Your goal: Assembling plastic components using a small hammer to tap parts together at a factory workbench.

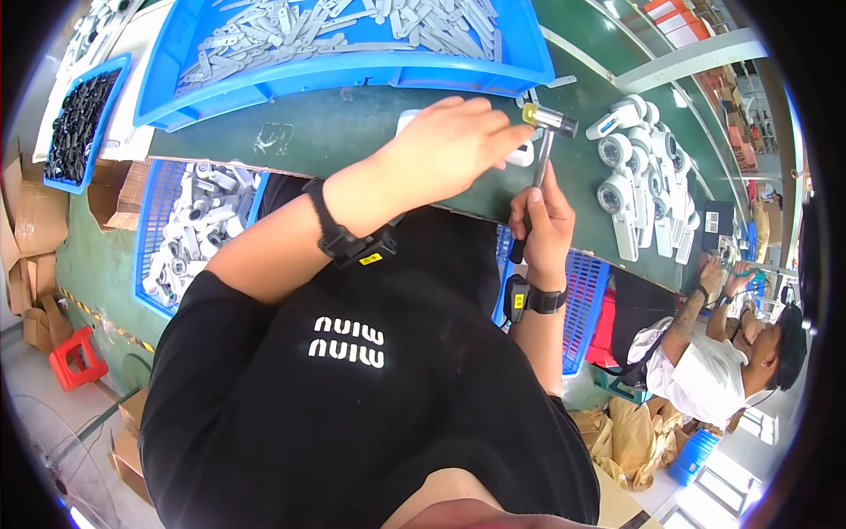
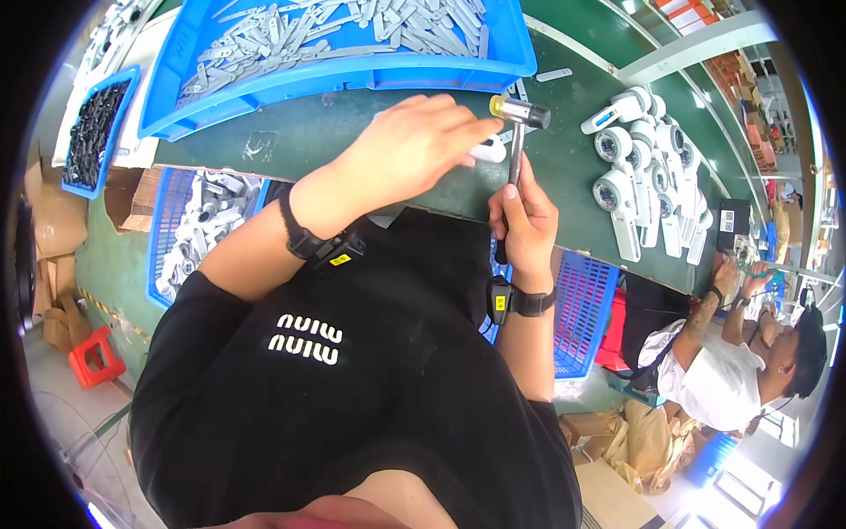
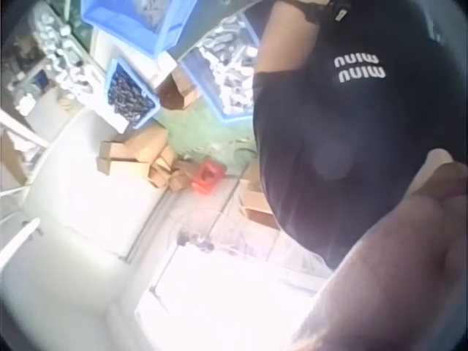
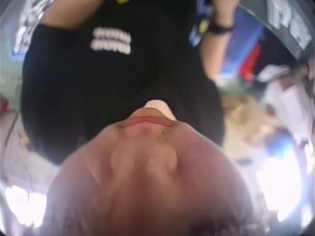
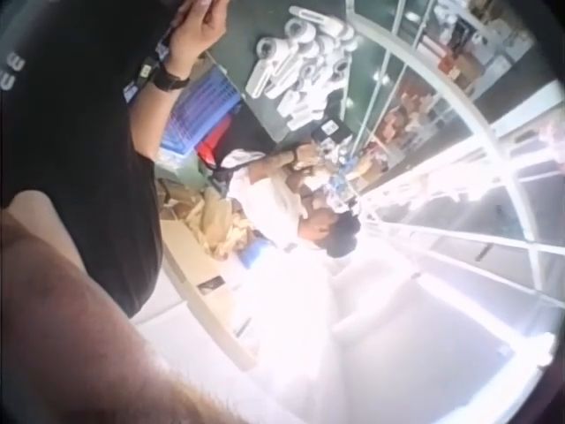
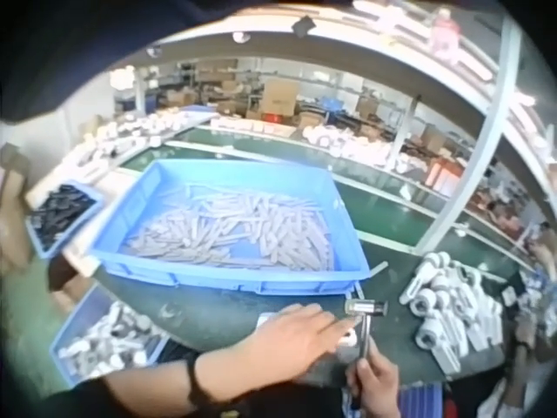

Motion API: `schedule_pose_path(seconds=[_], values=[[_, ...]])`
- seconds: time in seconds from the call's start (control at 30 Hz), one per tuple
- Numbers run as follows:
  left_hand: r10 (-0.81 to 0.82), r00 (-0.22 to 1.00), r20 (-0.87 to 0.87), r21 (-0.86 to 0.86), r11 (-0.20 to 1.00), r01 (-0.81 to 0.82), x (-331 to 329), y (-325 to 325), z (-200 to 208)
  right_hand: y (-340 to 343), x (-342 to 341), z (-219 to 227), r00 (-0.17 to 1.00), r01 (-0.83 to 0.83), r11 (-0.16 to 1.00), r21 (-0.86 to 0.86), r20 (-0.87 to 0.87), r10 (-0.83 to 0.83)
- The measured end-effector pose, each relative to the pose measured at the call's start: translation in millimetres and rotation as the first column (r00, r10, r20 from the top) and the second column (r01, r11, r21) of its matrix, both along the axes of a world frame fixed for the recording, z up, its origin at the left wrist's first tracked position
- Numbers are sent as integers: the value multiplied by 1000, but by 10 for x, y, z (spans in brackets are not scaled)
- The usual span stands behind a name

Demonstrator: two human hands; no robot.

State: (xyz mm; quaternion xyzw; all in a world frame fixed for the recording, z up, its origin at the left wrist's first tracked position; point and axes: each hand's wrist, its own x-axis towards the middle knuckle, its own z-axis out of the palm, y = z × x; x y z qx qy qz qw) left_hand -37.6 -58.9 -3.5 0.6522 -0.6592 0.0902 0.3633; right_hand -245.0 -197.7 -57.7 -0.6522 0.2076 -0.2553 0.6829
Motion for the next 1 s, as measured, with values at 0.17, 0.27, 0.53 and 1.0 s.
schedule_pose_path(seconds=[0.17, 0.27, 0.53, 1.0], values=[[-93, 993, 76, 516, 856, 40, 109, -67, 97, 33, -29, -37, 996, 34, 999, 28, 80, -36], [-90, 990, 110, 342, 938, 47, 353, 35, 394, 53, -51, -77, 992, 64, 998, -4, 108, -63], [360, 881, 309, 527, 706, -473, 2271, -639, 244, -21, -77, -30, 998, -48, 999, -12, 29, 49], [368, 793, 485, 610, 507, -609, 2060, -553, 542, 0, -129, 74, 1000, 9, 999, 51, -12, -8]])
